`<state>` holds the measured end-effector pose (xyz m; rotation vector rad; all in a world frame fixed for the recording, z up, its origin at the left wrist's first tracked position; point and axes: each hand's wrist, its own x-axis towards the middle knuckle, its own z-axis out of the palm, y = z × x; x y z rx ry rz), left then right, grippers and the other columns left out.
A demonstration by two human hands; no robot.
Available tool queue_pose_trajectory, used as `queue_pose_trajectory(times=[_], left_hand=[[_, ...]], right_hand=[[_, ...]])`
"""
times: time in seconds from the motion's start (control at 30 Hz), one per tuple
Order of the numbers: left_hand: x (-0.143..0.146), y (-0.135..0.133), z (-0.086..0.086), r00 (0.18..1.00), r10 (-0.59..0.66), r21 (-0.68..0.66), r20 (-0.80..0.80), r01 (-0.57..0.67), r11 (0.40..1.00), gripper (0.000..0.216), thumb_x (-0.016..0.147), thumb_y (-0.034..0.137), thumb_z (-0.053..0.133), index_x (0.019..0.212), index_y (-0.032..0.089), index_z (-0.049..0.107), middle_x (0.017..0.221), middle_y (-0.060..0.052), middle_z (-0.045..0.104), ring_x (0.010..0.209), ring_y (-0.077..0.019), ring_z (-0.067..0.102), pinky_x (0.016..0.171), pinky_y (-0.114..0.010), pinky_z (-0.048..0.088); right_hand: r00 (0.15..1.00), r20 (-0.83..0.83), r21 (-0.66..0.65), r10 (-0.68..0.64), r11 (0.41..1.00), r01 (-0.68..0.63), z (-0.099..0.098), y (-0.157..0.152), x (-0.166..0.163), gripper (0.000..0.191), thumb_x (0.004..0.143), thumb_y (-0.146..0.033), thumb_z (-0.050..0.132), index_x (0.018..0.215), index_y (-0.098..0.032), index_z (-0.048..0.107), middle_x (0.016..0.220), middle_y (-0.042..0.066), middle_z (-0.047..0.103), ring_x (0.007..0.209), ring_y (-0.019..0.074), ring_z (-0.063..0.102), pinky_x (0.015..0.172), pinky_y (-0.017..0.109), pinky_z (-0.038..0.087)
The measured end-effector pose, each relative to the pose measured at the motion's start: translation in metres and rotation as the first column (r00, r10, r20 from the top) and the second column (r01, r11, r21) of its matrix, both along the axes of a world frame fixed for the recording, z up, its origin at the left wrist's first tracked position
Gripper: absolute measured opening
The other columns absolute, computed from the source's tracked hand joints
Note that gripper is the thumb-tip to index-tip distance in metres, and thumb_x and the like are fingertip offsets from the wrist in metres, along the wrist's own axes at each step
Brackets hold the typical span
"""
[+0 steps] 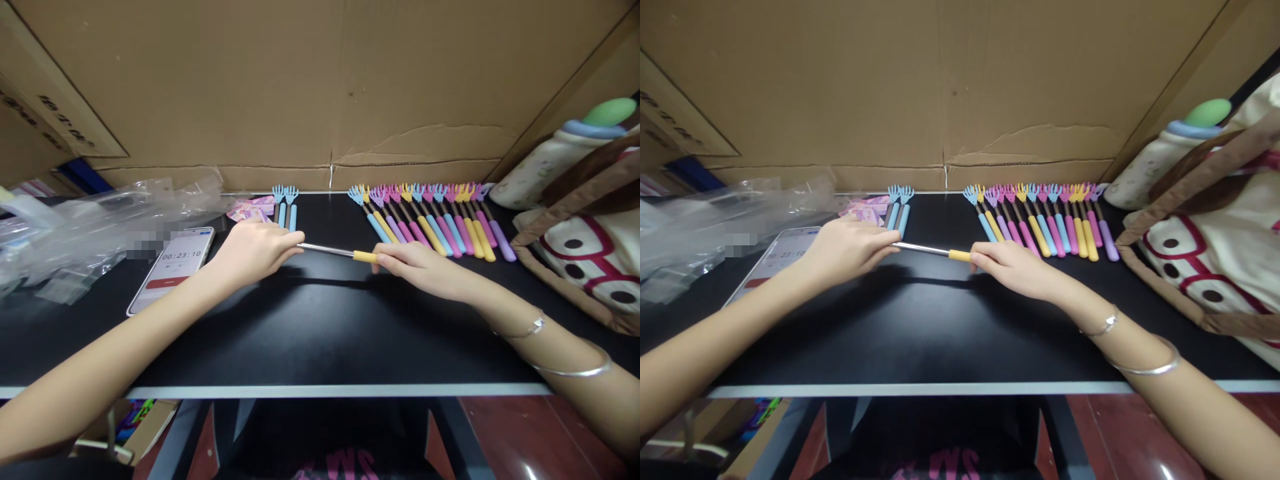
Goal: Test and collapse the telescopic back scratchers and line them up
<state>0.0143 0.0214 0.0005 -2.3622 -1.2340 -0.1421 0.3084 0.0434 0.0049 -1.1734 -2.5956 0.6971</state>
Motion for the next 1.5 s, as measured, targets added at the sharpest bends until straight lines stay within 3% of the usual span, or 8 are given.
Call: queue_pose_trajectory(times=[0.1,0.23,0.3,0.4,0.57,0.73,1.03,1.5], left_hand=[[-0.001,0.001,0.000,0.999,-0.037,0.002,0.016,0.037,0.999,0.034,0.099,0.036,0.034,0.081,0.021,0.059,0.071,-0.004,0.068,0.070,-0.0196,0.064,0.056,-0.029,0.030],[0.000,0.000,0.002,0.998,-0.062,0.027,-0.013,0.062,0.998,0.037,0.099,0.038,0.034,0.080,0.021,0.059,0.071,-0.004,0.068,0.071,-0.0194,0.064,0.059,-0.030,0.033],[0.001,-0.002,0.003,0.997,-0.065,0.037,-0.030,0.066,0.997,0.038,0.100,0.038,0.033,0.079,0.021,0.059,0.070,-0.004,0.068,0.070,-0.0196,0.064,0.060,-0.030,0.034],[0.003,-0.004,0.004,0.996,-0.069,0.055,-0.059,0.072,0.996,0.037,0.100,0.036,0.031,0.080,0.021,0.059,0.072,-0.004,0.069,0.070,-0.0204,0.065,0.059,-0.030,0.034],[0.004,-0.004,0.003,0.995,-0.040,0.004,-0.089,0.040,0.999,0.031,0.099,0.036,0.037,0.082,0.020,0.058,0.072,-0.004,0.070,0.065,-0.0195,0.065,0.055,-0.029,0.032],[0.008,-0.005,0.005,0.992,0.035,-0.080,-0.123,-0.046,0.996,0.029,0.098,0.038,0.039,0.086,0.020,0.059,0.070,-0.005,0.070,0.062,-0.0196,0.065,0.050,-0.026,0.028],[0.012,-0.007,0.003,0.983,0.110,-0.180,-0.145,-0.136,0.974,0.034,0.099,0.044,0.033,0.095,0.022,0.059,0.074,-0.006,0.071,0.060,-0.0225,0.065,0.048,-0.025,0.027],[0.011,-0.006,0.003,0.993,0.077,-0.384,-0.088,-0.106,0.917,0.036,0.101,0.044,0.029,0.095,0.022,0.056,0.074,-0.004,0.069,0.068,-0.0216,0.067,0.051,-0.025,0.029]], right_hand=[[0.995,-0.098,-0.189,0.013,0.982,-0.031,-0.003,0.000,-0.001,0.046,0.095,-0.052,0.035,0.083,-0.016,0.062,0.065,-0.001,0.049,0.058,0.0115,0.046,0.055,0.025,0.036],[0.970,-0.241,-0.485,0.011,0.865,-0.131,-0.007,0.000,0.000,0.045,0.097,-0.051,0.035,0.085,-0.014,0.057,0.053,-0.008,0.029,0.043,0.0071,0.026,0.041,0.022,0.023],[0.960,-0.280,-0.552,0.002,0.818,-0.163,-0.006,-0.001,-0.001,0.042,0.098,-0.049,0.036,0.086,-0.014,0.056,0.052,-0.009,0.027,0.043,0.0067,0.022,0.039,0.022,0.019],[0.954,-0.299,-0.546,0.004,0.819,-0.174,-0.004,-0.002,-0.001,0.041,0.098,-0.048,0.036,0.086,-0.014,0.056,0.051,-0.009,0.028,0.042,0.0066,0.023,0.038,0.022,0.018],[0.969,-0.243,-0.418,0.043,0.897,-0.145,-0.004,0.000,0.000,0.048,0.098,-0.051,0.033,0.087,-0.013,0.061,0.051,-0.008,0.031,0.043,0.0074,0.029,0.041,0.022,0.025],[0.997,-0.043,-0.014,0.058,0.998,-0.058,0.000,-0.002,-0.001,0.046,0.097,-0.049,0.035,0.088,-0.017,0.067,0.065,0.001,0.054,0.060,0.0124,0.050,0.057,0.024,0.037],[0.985,0.166,0.404,-0.042,0.914,-0.029,-0.008,-0.005,-0.002,0.042,0.098,-0.048,0.032,0.092,-0.021,0.063,0.062,0.001,0.063,0.053,0.0139,0.054,0.051,0.025,0.028],[0.967,0.249,0.517,-0.048,0.851,-0.091,-0.013,-0.006,-0.003,0.040,0.098,-0.047,0.032,0.090,-0.021,0.062,0.058,0.000,0.063,0.048,0.0127,0.052,0.049,0.024,0.023]])
